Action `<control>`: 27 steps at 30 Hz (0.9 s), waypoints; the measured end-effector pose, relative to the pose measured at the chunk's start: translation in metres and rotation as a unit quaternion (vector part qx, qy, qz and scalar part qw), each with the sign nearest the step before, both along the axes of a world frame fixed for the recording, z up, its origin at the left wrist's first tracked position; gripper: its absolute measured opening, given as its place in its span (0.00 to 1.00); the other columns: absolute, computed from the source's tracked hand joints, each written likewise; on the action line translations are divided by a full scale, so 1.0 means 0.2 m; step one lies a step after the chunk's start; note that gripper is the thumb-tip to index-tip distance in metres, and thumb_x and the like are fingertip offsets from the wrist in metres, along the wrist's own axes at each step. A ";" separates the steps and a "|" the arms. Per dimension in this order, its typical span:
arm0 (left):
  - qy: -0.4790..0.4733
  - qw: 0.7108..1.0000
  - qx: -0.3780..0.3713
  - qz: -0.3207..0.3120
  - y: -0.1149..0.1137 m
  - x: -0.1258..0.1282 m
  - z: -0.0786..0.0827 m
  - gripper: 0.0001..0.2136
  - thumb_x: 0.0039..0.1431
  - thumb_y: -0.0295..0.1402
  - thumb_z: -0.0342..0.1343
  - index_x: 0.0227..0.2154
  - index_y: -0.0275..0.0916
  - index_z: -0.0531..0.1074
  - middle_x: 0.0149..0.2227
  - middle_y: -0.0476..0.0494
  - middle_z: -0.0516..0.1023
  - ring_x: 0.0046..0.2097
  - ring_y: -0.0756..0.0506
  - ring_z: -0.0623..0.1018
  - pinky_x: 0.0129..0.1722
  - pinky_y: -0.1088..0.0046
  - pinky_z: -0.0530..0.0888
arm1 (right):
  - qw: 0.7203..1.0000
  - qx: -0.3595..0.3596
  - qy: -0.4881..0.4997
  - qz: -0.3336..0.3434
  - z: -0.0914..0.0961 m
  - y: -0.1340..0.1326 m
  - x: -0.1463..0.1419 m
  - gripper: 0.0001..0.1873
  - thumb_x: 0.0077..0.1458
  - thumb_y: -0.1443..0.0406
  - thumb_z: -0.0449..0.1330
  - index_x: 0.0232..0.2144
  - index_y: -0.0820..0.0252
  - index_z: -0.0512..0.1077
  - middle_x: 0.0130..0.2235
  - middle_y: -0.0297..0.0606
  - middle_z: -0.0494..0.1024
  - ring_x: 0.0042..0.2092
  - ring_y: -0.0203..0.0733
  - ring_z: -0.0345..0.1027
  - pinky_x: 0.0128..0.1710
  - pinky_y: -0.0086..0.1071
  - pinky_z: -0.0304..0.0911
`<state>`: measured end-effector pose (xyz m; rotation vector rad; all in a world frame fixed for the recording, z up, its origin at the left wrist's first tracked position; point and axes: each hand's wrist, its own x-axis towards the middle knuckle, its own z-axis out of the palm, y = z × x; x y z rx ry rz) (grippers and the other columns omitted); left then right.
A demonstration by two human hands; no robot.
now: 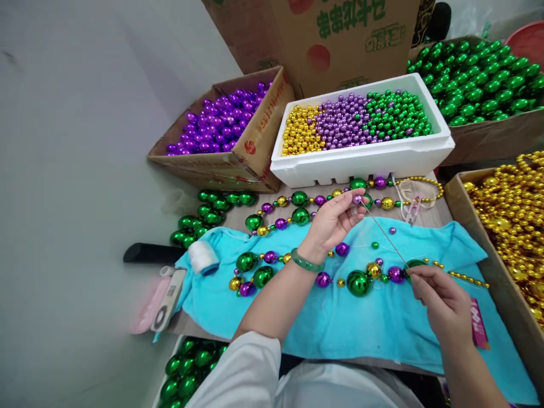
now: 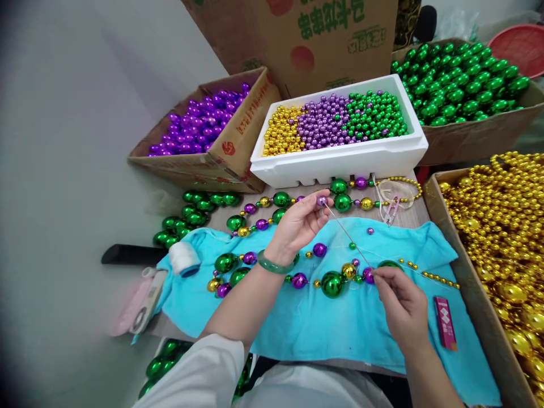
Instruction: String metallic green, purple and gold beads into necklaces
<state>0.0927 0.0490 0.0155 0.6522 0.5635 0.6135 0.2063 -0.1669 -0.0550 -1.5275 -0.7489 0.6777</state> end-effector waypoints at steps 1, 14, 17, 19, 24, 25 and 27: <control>0.000 1.000 -0.005 0.005 -0.01 -0.01 0.00 0.10 0.63 0.27 0.51 0.39 0.33 0.77 0.34 0.42 0.80 0.31 0.54 0.79 0.33 0.81 0.76 | 1.000 -0.001 -0.002 0.001 0.00 -0.01 0.00 0.06 0.56 0.62 0.61 0.34 0.58 0.76 0.23 0.32 0.69 0.23 0.31 0.58 0.20 0.25 0.55; -0.022 0.999 -0.022 0.014 -0.07 -0.03 0.02 0.10 0.64 0.26 0.49 0.38 0.31 0.77 0.33 0.42 0.80 0.30 0.53 0.79 0.31 0.82 0.76 | 0.999 -0.001 -0.034 -0.017 0.04 -0.06 0.00 0.06 0.54 0.62 0.63 0.31 0.59 0.77 0.23 0.33 0.70 0.23 0.32 0.59 0.20 0.26 0.56; -0.013 1.000 -0.015 0.017 -0.08 -0.03 0.02 0.09 0.63 0.27 0.52 0.38 0.32 0.77 0.33 0.43 0.79 0.30 0.54 0.79 0.31 0.82 0.76 | 0.999 0.002 -0.039 -0.017 0.04 -0.07 0.00 0.06 0.54 0.62 0.63 0.31 0.58 0.77 0.24 0.34 0.72 0.25 0.34 0.62 0.21 0.27 0.57; 0.005 1.000 0.012 0.022 -0.09 -0.03 0.02 0.07 0.60 0.29 0.56 0.38 0.33 0.78 0.33 0.44 0.79 0.30 0.54 0.78 0.31 0.82 0.76 | 0.999 0.001 -0.035 -0.018 0.04 -0.08 0.00 0.07 0.54 0.61 0.62 0.31 0.58 0.77 0.25 0.35 0.73 0.26 0.35 0.64 0.23 0.27 0.59; 0.053 0.992 0.111 0.013 -0.11 -0.01 -0.01 0.13 0.49 0.36 0.67 0.37 0.35 0.77 0.30 0.47 0.77 0.29 0.53 0.76 0.29 0.80 0.74 | 1.000 -0.004 -0.012 0.001 0.01 -0.08 0.01 0.07 0.54 0.61 0.63 0.32 0.59 0.76 0.25 0.34 0.73 0.26 0.35 0.64 0.24 0.28 0.59; 0.069 0.989 0.128 -0.003 -0.12 0.00 -0.01 0.17 0.48 0.38 0.67 0.39 0.35 0.77 0.30 0.47 0.77 0.29 0.53 0.76 0.30 0.79 0.73 | 1.000 -0.003 0.000 0.003 0.01 -0.07 0.00 0.07 0.54 0.61 0.62 0.32 0.59 0.76 0.25 0.34 0.72 0.26 0.34 0.64 0.24 0.28 0.59; 0.119 0.976 0.180 -0.021 -0.14 0.00 -0.01 0.23 0.47 0.43 0.67 0.45 0.38 0.75 0.35 0.45 0.77 0.31 0.51 0.76 0.31 0.76 0.74 | 1.000 0.008 0.030 -0.005 0.00 -0.05 -0.01 0.07 0.55 0.61 0.62 0.33 0.60 0.75 0.24 0.33 0.71 0.25 0.34 0.63 0.23 0.27 0.59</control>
